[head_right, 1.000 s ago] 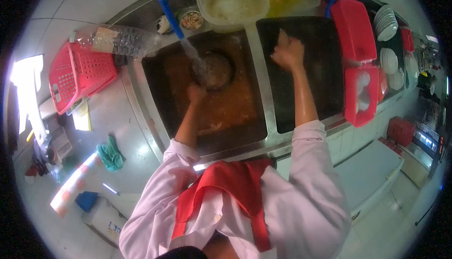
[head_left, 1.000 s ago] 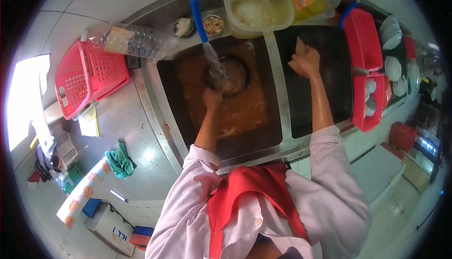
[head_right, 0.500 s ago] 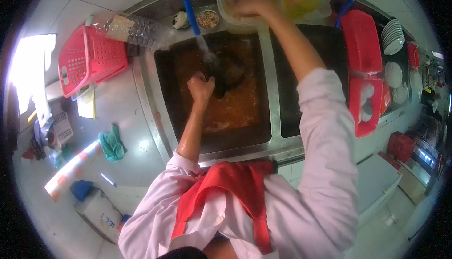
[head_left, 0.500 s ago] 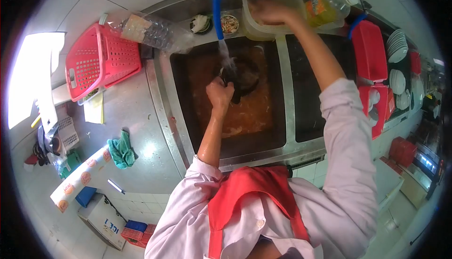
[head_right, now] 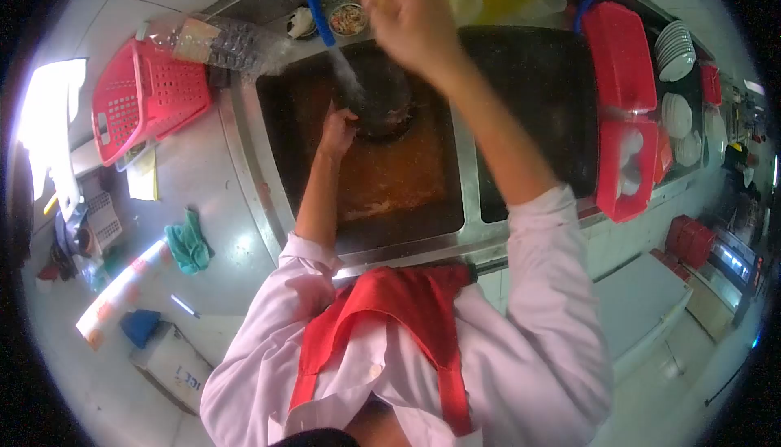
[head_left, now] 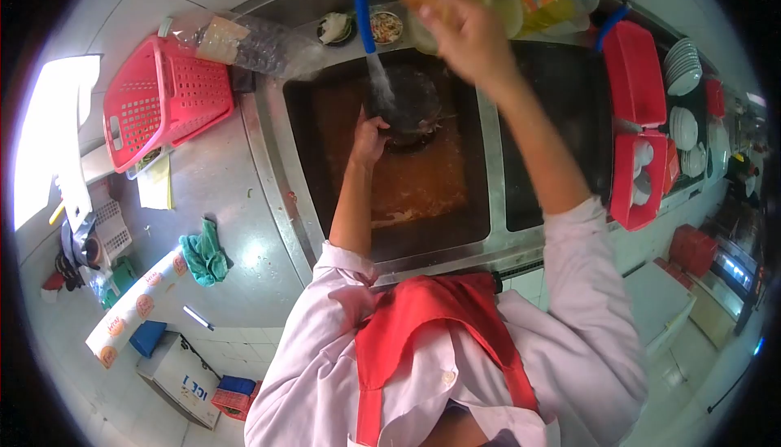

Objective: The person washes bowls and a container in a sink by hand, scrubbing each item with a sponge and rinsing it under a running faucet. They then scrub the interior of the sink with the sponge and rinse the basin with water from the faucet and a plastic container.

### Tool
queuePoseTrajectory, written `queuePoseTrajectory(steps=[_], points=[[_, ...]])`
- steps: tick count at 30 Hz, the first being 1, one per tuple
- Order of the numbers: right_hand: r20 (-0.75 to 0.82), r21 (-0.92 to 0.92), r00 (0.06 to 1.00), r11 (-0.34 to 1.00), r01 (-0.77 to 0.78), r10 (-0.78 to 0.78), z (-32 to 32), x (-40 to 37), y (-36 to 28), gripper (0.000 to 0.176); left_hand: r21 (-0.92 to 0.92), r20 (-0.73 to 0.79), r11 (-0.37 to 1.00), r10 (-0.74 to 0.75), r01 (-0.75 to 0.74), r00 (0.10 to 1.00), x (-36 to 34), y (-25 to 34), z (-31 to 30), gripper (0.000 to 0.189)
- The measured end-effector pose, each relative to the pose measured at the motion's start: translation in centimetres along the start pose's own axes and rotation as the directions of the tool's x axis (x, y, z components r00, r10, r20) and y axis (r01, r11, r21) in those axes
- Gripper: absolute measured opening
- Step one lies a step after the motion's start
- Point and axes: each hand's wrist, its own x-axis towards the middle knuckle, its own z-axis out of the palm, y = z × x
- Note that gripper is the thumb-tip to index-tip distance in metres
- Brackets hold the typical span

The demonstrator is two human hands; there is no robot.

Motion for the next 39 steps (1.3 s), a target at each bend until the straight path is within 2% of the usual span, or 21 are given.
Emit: queuePoseTrajectory(steps=[2, 4, 5, 6, 9, 13, 15, 16, 17, 19, 21, 23, 27, 28, 31, 32, 33, 35, 36, 37, 39], points=[[-0.022, -0.184, 0.987, 0.971, 0.154, -0.16, 2.0, -3.7, -0.2, 0.023, 0.04, -0.004, 0.999, 0.023, -0.023, 1.0, 0.1, 0.0, 0.5, 0.07], [0.203, -0.226, 0.963, 0.965, -0.133, 0.18, 6.0, -7.0, 4.5, 0.025, 0.077, -0.02, 0.996, 0.045, -0.044, 0.999, 0.0, -0.7, 0.3, 0.07], [0.172, -0.223, 0.93, 0.932, -0.285, 0.326, 8.5, -8.7, 6.7, 0.026, 0.092, 0.021, 0.988, 0.125, -0.126, 0.992, 0.5, -1.5, -0.2, 0.069], [0.043, -0.18, 0.962, 0.95, -0.257, 0.268, 11.2, -10.6, 8.5, 0.031, 0.104, 0.064, 0.972, 0.205, -0.21, 0.977, 0.8, -2.2, -0.7, 0.068], [0.116, -0.019, 0.992, 0.999, -0.046, 0.048, 16.6, -17.1, 10.7, 0.04, -0.022, 0.017, 0.964, 0.265, -0.265, 0.964, 1.5, -2.7, -1.6, 0.067], [0.342, -0.206, 0.933, 0.96, 0.189, -0.111, 11.0, -16.9, 7.9, 0.033, 0.008, -0.042, 0.989, 0.146, -0.146, 0.988, -1.3, -1.2, -3.3, 0.067], [0.247, -0.374, 0.95, 0.923, -0.09, 0.193, 12.3, -16.2, 10.0, 0.028, 0.084, -0.079, 0.991, 0.108, -0.101, 0.991, -2.2, -2.6, -2.6, 0.068], [0.033, -0.227, 0.98, 0.957, -0.182, 0.194, 14.2, -16.2, 9.1, 0.023, 0.157, -0.098, 0.984, 0.1, -0.084, 0.99, -1.9, -2.7, -2.1, 0.069], [0.029, -0.226, 0.981, 0.957, -0.179, 0.19, 14.4, -16.7, 9.1, 0.023, 0.158, -0.094, 0.984, 0.103, -0.088, 0.99, -1.5, -2.7, -2.4, 0.069], [0.278, 0.077, 0.959, 0.993, -0.087, 0.062, 14.6, -17.6, 9.1, 0.027, -0.01, -0.062, 1.0, 0.0, -0.001, 0.998, -1.1, -2.3, -3.7, 0.073], [0.395, 0.087, 0.919, 0.995, -0.055, 0.016, 12.6, -16.6, 10.2, 0.029, 0.04, 0.006, 0.999, -0.002, 0.002, 1.0, -2.2, -1.4, -3.6, 0.074], [0.266, -0.373, 0.956, 0.928, -0.016, 0.123, 12.2, -15.1, 12.4, 0.028, -0.103, -0.037, 0.992, -0.072, 0.068, 0.997, -3.1, -2.9, -3.3, 0.072], [0.169, -0.152, 0.976, 0.982, -0.111, 0.137, 15.4, -13.0, 11.7, 0.011, -0.016, 0.097, 0.985, -0.172, 0.174, 0.98, -2.4, -6.1, -3.0, 0.072], [0.294, 0.008, 0.946, 0.99, -0.144, 0.135, 15.5, -13.6, 10.5, 0.016, -0.135, 0.124, 0.974, -0.167, 0.184, 0.978, -1.4, -6.9, -3.5, 0.072], [0.361, -0.012, 0.928, 0.995, -0.096, 0.094, 14.2, -14.4, 9.3, 0.019, -0.369, 0.177, 0.908, -0.141, 0.198, 0.974, -0.3, -7.1, -3.4, 0.072], [0.605, -0.209, 0.796, 0.967, 0.147, 0.01, 10.2, -11.9, 6.2, 0.019, -0.264, 0.146, 0.951, -0.127, 0.162, 0.981, -1.8, -5.5, -2.3, 0.071], [0.605, -0.206, 0.796, 0.967, 0.149, 0.006, 10.2, -11.8, 7.9, 0.019, -0.153, 0.119, 0.98, -0.111, 0.128, 0.987, -2.6, -4.4, -1.6, 0.07], [0.217, -0.287, 0.968, 0.956, -0.061, 0.127, 10.8, -11.4, 10.9, 0.025, -0.161, 0.172, 0.978, -0.105, 0.134, 0.979, -2.2, -5.0, -2.0, 0.07], [0.151, -0.278, 0.987, 0.961, -0.008, 0.052, 11.6, -11.6, 10.8, 0.022, -0.162, 0.234, 0.977, -0.097, 0.138, 0.967, -1.7, -5.3, -2.0, 0.07], [0.15, -0.283, 0.987, 0.959, -0.004, 0.048, 12.1, -11.8, 10.5, 0.022, -0.166, 0.24, 0.977, -0.094, 0.136, 0.966, -1.4, -4.8, -1.2, 0.07], [0.211, 0.015, 0.977, 0.999, -0.044, 0.04, 13.5, -13.4, 9.8, 0.018, -0.135, 0.08, 0.982, -0.119, 0.129, 0.99, -1.2, -2.6, -0.1, 0.074]])
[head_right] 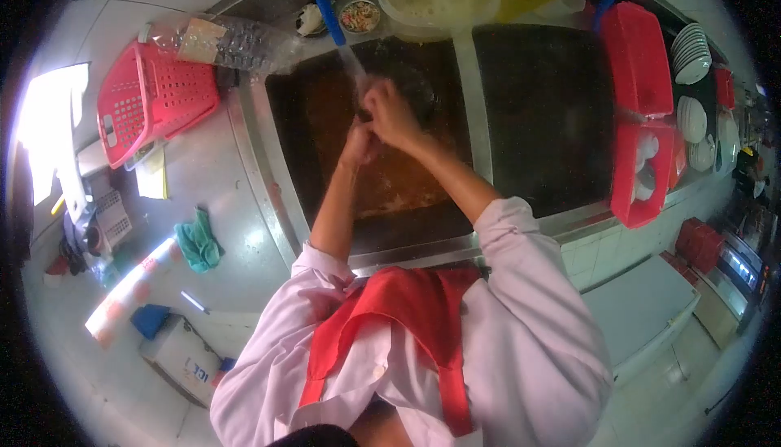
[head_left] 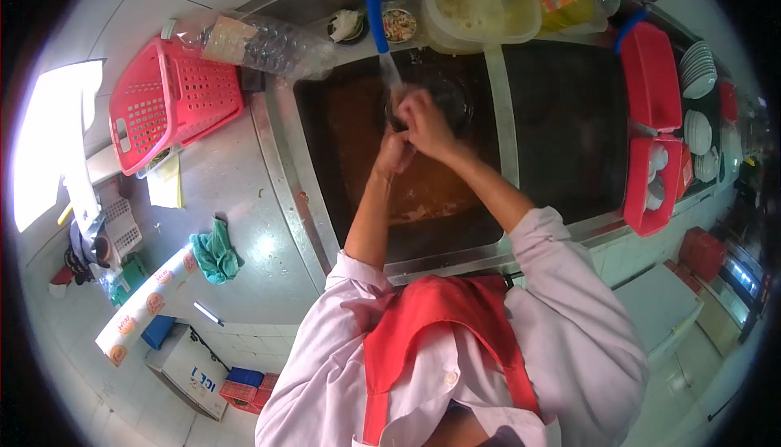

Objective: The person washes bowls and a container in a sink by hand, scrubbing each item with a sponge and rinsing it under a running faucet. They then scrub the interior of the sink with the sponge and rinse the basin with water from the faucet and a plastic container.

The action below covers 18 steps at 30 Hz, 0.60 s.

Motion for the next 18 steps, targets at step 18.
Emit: queuePoseTrajectory(steps=[18], points=[[0.18, 0.34, 0.866, 0.797, -0.499, 0.466, -5.2, 3.3, -1.1, 0.039, 0.022, 0.195, 0.998, 0.057, -0.063, 0.979, 1.9, 4.3, -2.8, 0.054]])
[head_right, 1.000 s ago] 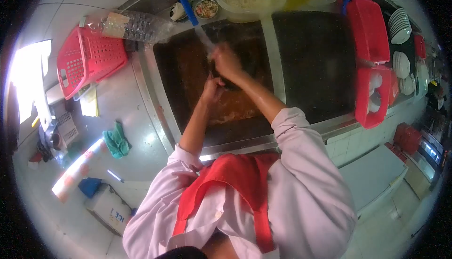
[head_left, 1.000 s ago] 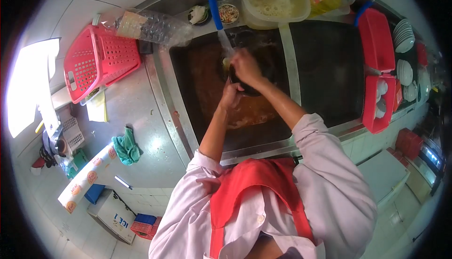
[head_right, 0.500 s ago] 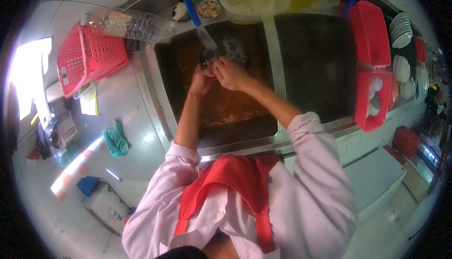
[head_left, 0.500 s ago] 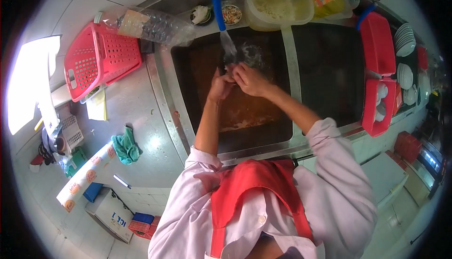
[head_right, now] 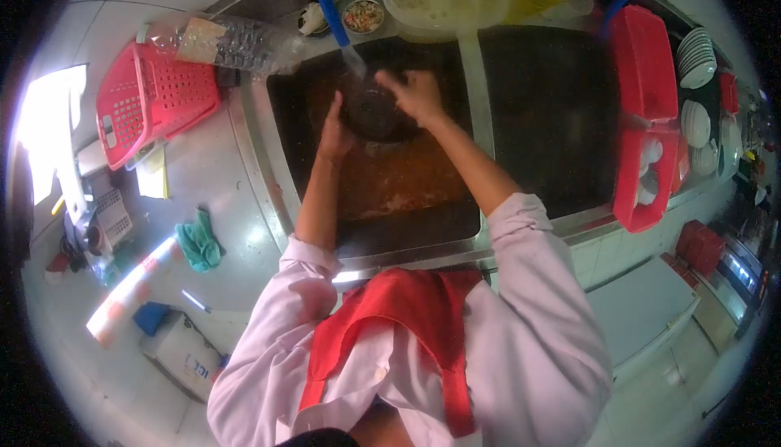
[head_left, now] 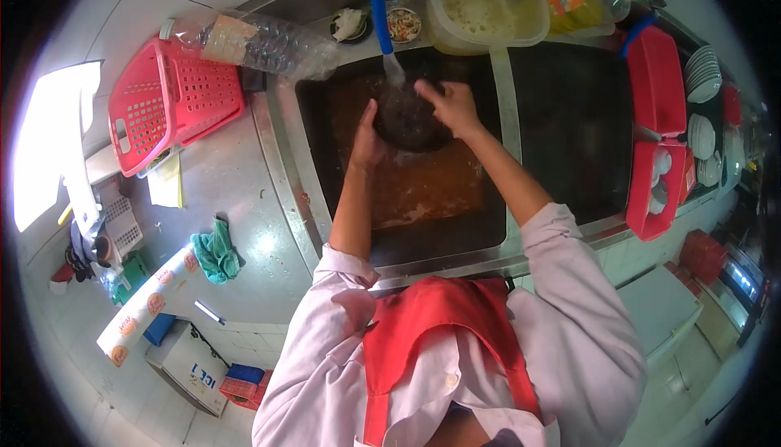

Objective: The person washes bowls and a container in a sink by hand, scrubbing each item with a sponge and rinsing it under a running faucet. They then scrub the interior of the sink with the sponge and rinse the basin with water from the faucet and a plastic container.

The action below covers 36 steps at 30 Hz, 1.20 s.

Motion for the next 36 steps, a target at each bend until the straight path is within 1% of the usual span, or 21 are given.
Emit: queuePoseTrajectory(steps=[2, 3, 6, 7, 10, 11, 12, 13, 14, 16, 17, 18, 19, 20, 21, 25, 27, 28, 30, 32, 36], points=[[-0.398, 0.014, 0.915, 0.998, -0.064, 0.064, 0.8, 2.6, 3.6, 0.049, -0.12, -0.114, 0.993, -0.018, 0.004, 0.993, -0.8, -0.2, 1.5, 0.051], [-0.519, -0.207, 0.854, 0.975, -0.081, -0.039, 1.2, 4.2, 5.6, 0.049, -0.115, -0.106, 0.993, -0.013, 0.001, 0.994, -0.8, -0.3, 2.0, 0.051], [-0.672, -0.276, 0.729, 0.958, -0.08, -0.133, 3.5, 6.1, 6.7, 0.052, 0.011, -0.16, 0.994, 0.108, -0.107, 0.981, -1.6, -1.3, 2.1, 0.048], [-0.609, -0.32, 0.775, 0.946, -0.042, -0.172, 3.3, 4.6, 3.9, 0.045, 0.04, -0.2, 0.988, 0.151, -0.146, 0.968, -1.5, -1.4, 1.2, 0.046], [-0.568, 0.008, 0.823, 1.0, 0.0, 0.005, 4.1, 4.6, 4.6, 0.044, 0.082, -0.36, 0.976, 0.218, -0.202, 0.907, -1.4, 0.5, 0.8, 0.042], [-0.413, 0.134, 0.882, 0.973, -0.188, 0.227, 3.0, 4.4, 4.7, 0.048, 0.039, -0.367, 0.98, 0.193, -0.193, 0.91, -1.5, 1.0, 0.0, 0.043], [-0.472, 0.063, 0.826, 0.947, -0.316, 0.307, 3.4, 5.8, 7.9, 0.044, 0.081, -0.336, 0.984, 0.18, -0.161, 0.925, -2.7, 1.9, 0.9, 0.044], [-0.322, 0.136, 0.921, 0.974, -0.183, 0.218, 4.1, 8.3, 16.3, 0.048, 0.132, -0.286, 0.982, 0.166, -0.132, 0.944, -4.2, 2.9, 3.4, 0.045], [-0.517, 0.143, 0.821, 0.97, -0.196, 0.242, 1.3, 6.2, 10.4, 0.029, 0.167, -0.021, 0.975, 0.149, -0.144, 0.989, -4.1, 2.8, 2.6, 0.045], [-0.345, -0.09, 0.919, 0.968, -0.232, 0.189, 1.3, 4.9, 5.4, 0.024, 0.576, -0.206, 0.812, 0.26, -0.098, 0.943, -3.8, 1.5, 3.2, 0.045], [-0.328, 0.108, 0.944, 0.994, 0.011, 0.025, 4.6, 5.2, 6.8, 0.023, 0.799, -0.213, 0.6, 0.333, -0.032, 0.918, -3.0, 0.6, 2.3, 0.045], [-0.305, -0.014, 0.943, 0.99, -0.144, 0.132, 5.0, 1.4, 1.9, 0.026, 0.804, -0.192, 0.593, 0.333, -0.047, 0.923, -2.1, 0.0, 2.0, 0.045], [-0.446, -0.464, 0.821, 0.877, 0.128, -0.356, 9.0, 2.5, 5.4, 0.031, 0.613, -0.235, 0.785, 0.286, -0.087, 0.929, -0.9, -0.6, 1.6, 0.046], [-0.229, -0.288, 0.926, 0.93, 0.229, -0.299, 8.4, -0.6, 2.9, 0.036, 0.374, -0.267, 0.921, 0.223, -0.112, 0.938, 0.6, -1.5, 0.2, 0.046], [-0.315, -0.158, 0.742, 0.803, 0.575, -0.592, 8.9, -3.1, 2.7, 0.037, 0.276, -0.051, 0.93, 0.266, -0.242, 0.963, 2.3, -2.3, -4.2, 0.046], [-0.213, -0.538, 0.738, 0.707, 0.459, -0.641, 4.5, -4.4, 2.7, 0.04, 0.2, -0.137, 0.975, 0.13, -0.101, 0.982, -1.3, -1.4, 2.3, 0.046], [-0.199, -0.412, 0.96, 0.906, 0.101, -0.198, 4.0, -0.8, 1.0, 0.041, 0.331, -0.163, 0.94, 0.142, -0.082, 0.976, -0.8, -2.3, 2.8, 0.051], [-0.166, -0.35, 0.985, 0.931, -0.105, 0.049, 4.0, 0.2, 0.7, 0.042, 0.458, -0.191, 0.887, 0.163, -0.059, 0.968, -0.7, -2.8, 3.2, 0.057], [-0.2, -0.403, 0.943, 0.899, 0.169, -0.267, 6.9, -0.4, 1.1, 0.043, 0.56, -0.134, 0.821, 0.222, -0.111, 0.966, -0.5, -2.9, 4.5, 0.06], [-0.128, -0.539, 0.712, 0.651, 0.534, -0.69, 7.2, -3.2, 2.1, 0.043, 0.32, -0.185, 0.939, 0.192, -0.125, 0.964, -0.1, -3.2, 4.6, 0.06], [-0.089, -0.637, 0.79, 0.644, 0.423, -0.606, 5.0, -4.6, 3.1, 0.041, -0.194, -0.274, 0.972, 0.072, -0.128, 0.959, -1.4, -3.9, 2.7, 0.06]])
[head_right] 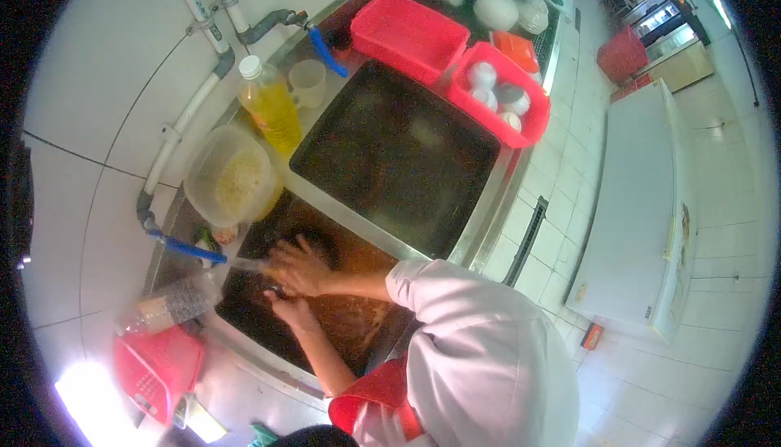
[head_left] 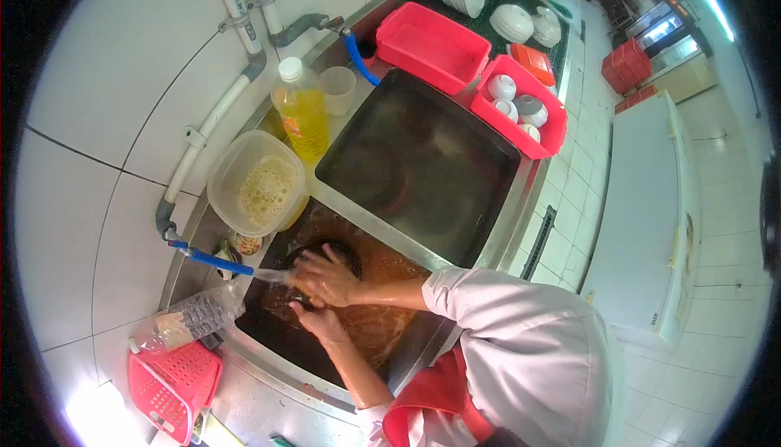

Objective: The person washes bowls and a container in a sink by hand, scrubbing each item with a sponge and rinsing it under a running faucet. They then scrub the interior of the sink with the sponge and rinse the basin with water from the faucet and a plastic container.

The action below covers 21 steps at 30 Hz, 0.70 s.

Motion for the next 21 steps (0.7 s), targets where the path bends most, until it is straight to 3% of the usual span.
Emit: queuePoseTrajectory(steps=[1, 2, 3, 4, 5, 6, 7, 8, 10, 12, 14, 15, 16, 18, 20, 21], points=[[-0.057, -0.034, 0.985, 0.985, -0.168, 0.166, 0.1, 0.1, 0.3, 0.043, -0.219, 0.051, 0.97, -0.101, 0.109, 0.994, -0.1, -0.3, -0.3, 0.061], [-0.114, -0.061, 0.939, 0.941, -0.334, 0.326, 0.1, -0.1, 0.7, 0.046, -0.224, 0.051, 0.968, -0.102, 0.111, 0.993, 0.2, -0.8, -0.6, 0.061], [-0.105, -0.059, 0.937, 0.939, -0.339, 0.332, 0.3, -0.4, 1.0, 0.046, -0.129, 0.136, 0.988, -0.068, 0.086, 0.988, -0.1, -1.2, -1.3, 0.061], [-0.007, -0.024, 0.905, 0.905, -0.425, 0.425, -0.6, 0.2, 0.9, 0.049, -0.03, 0.217, 0.998, -0.039, 0.047, 0.975, -0.6, -1.0, -2.1, 0.061], [0.101, 0.009, 0.86, 0.864, -0.503, 0.5, -1.3, 1.0, 0.5, 0.052, 0.044, 0.056, 0.998, 0.032, -0.035, 0.998, -0.9, -1.0, -1.4, 0.06], [0.208, 0.036, 0.802, 0.815, -0.578, 0.56, -1.1, 1.4, -0.4, 0.056, 0.079, -0.006, 0.993, 0.087, -0.086, 0.996, 0.0, -1.1, -1.9, 0.053], [-0.057, 0.111, 0.83, 0.83, -0.546, 0.554, 0.1, 0.8, -1.5, 0.064, 0.283, -0.101, 0.941, 0.219, -0.183, 0.97, 0.6, -0.5, -2.8, 0.05], [-0.062, 0.112, 0.83, 0.831, -0.546, 0.554, 1.9, -0.2, -2.1, 0.064, 0.469, -0.156, 0.849, 0.352, -0.245, 0.923, 1.4, -0.5, -2.9, 0.046], [-0.292, 0.121, 0.84, 0.889, -0.442, 0.457, 4.7, -3.1, -0.8, 0.066, 0.262, -0.074, 0.934, 0.268, -0.241, 0.96, -1.1, -0.1, 1.0, 0.04], [-0.336, 0.11, 0.81, 0.874, -0.474, 0.482, 5.0, -2.4, -0.1, 0.065, 0.225, -0.059, 0.945, 0.257, -0.238, 0.964, -1.2, -0.6, 1.4, 0.042], [-0.298, 0.491, 0.643, 0.691, -0.53, 0.706, 3.5, -0.9, 0.4, 0.061, 0.313, -0.003, 0.885, 0.364, -0.345, 0.932, -1.5, -0.9, 0.9, 0.046], [0.052, 0.624, 0.512, 0.372, -0.687, 0.858, 1.9, 0.4, 1.9, 0.054, 0.202, 0.08, 0.935, 0.281, -0.291, 0.956, -1.6, -0.5, 0.4, 0.055], [0.05, 0.624, 0.513, 0.374, -0.686, 0.857, 2.2, 0.6, 3.0, 0.054, 0.2, 0.082, 0.935, 0.281, -0.292, 0.956, -2.0, -0.2, 0.3, 0.055], [0.316, 0.815, 0.308, -0.09, -0.573, 0.898, 3.3, 1.1, 6.1, 0.048, 0.091, 0.226, 0.976, 0.175, -0.2, 0.958, -2.0, 0.1, 0.5, 0.056], [0.246, 0.865, 0.347, -0.043, -0.5, 0.905, -2.4, 1.9, 3.8, 0.054, 0.139, 0.162, 0.969, 0.182, -0.205, 0.97, -1.7, 0.0, 0.9, 0.058], [0.023, 0.832, 0.437, 0.225, -0.507, 0.899, -5.2, 1.9, 2.6, 0.055, 0.19, 0.188, 0.976, 0.066, -0.103, 0.98, -1.8, 0.2, 1.4, 0.057]])
